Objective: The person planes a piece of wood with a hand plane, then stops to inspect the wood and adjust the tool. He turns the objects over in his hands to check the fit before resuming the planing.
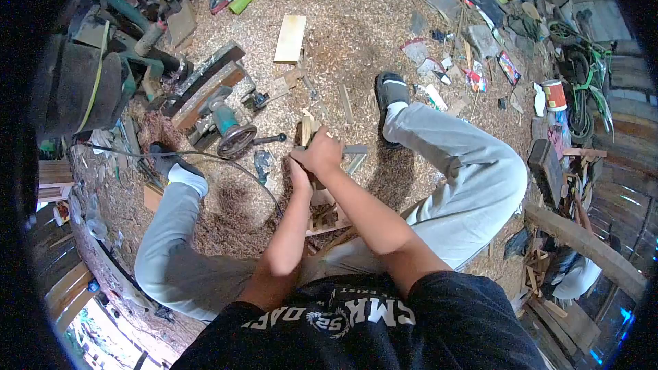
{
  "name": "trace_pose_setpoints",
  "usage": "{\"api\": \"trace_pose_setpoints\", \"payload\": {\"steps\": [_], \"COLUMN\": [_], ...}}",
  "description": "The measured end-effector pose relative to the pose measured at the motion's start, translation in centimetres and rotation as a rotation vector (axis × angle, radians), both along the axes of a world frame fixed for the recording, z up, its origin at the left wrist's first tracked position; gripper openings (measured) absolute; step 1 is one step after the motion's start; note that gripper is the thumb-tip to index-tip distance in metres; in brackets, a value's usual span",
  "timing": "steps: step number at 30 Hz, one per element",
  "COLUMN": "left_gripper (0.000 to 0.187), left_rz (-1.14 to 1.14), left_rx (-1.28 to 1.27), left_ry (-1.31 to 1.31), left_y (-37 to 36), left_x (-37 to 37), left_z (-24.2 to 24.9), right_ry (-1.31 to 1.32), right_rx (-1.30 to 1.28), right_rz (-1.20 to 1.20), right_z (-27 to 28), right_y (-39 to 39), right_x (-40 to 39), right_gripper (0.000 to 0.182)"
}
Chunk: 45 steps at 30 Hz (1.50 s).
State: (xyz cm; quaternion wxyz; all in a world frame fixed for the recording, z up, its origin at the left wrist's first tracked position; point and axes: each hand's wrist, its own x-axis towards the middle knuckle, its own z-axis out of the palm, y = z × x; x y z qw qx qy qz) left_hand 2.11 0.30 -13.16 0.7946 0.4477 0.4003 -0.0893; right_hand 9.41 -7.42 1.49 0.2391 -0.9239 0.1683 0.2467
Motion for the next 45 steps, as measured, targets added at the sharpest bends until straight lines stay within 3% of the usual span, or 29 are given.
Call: {"api": "trace_pose_setpoints", "payload": {"steps": [3, 7, 11, 12, 17, 18, 19, 21, 26, 28, 33, 41, 45], "left_gripper": [0.054, 0.056, 0.053, 0.050, 0.049, 0.049, 0.051, 0.055, 0.061, 0.065, 0.074, 0.087, 0.095], "left_rz": [-0.160, -0.243, -0.132, -0.073, -0.058, -0.005, -0.038, -0.048, -0.179, -0.224, -0.285, -0.289, -0.312], "left_rx": [-0.177, -0.087, -0.067, -0.194, -0.181, -0.236, -0.256, -0.343, -0.257, -0.284, -0.383, -0.434, -0.245], "left_ry": [0.024, -0.048, -0.129, -0.237, -0.522, -0.583, -0.675, -0.674, -0.668, -0.661, -0.635, -0.742, -0.829], "left_y": [-0.4, -0.6, -0.6, 0.0, 2.2, 1.5, 1.7, 1.5, 3.1, 4.1, 7.1, 9.6, 10.8], "left_x": [0.3, 1.4, 4.0, 5.0, 10.9, 10.5, 10.8, 10.6, 10.3, 10.1, 10.0, 10.7, 11.2], "left_z": [0.2, 2.2, 7.8, 7.2, 16.9, 22.3, 23.6, 27.9, 33.8, 35.7, 38.8, 38.4, 39.6], "right_ry": [-0.048, -0.125, -0.245, -0.292, -0.604, -0.696, -0.709, -0.761, -0.751, -1.132, -1.104, -1.240, -1.256], "right_rx": [0.010, 0.070, 0.195, 0.232, 0.379, 0.429, 0.434, 0.305, 0.362, 0.400, 0.475, 0.459, 0.375], "right_rz": [0.039, 0.021, 0.085, 0.113, 0.522, 0.631, 0.641, 0.878, 0.905, 0.874, 0.857, 0.858, 0.859], "right_z": [0.1, 0.6, 5.2, 7.6, 19.5, 21.6, 23.3, 25.9, 29.3, 29.0, 30.4, 30.6, 31.0], "right_y": [-1.6, -3.5, -3.9, -3.9, -5.7, -6.1, -6.5, -7.2, -7.3, -6.2, -4.0, -1.9, -1.6], "right_x": [0.0, -0.3, 1.0, 1.6, 3.7, 3.9, 4.1, 4.5, 4.5, 4.3, 4.3, 5.3, 6.4], "right_gripper": [0.088, 0.092, 0.095, 0.095, 0.090, 0.088, 0.088, 0.105, 0.117, 0.116, 0.121, 0.117, 0.111]}}
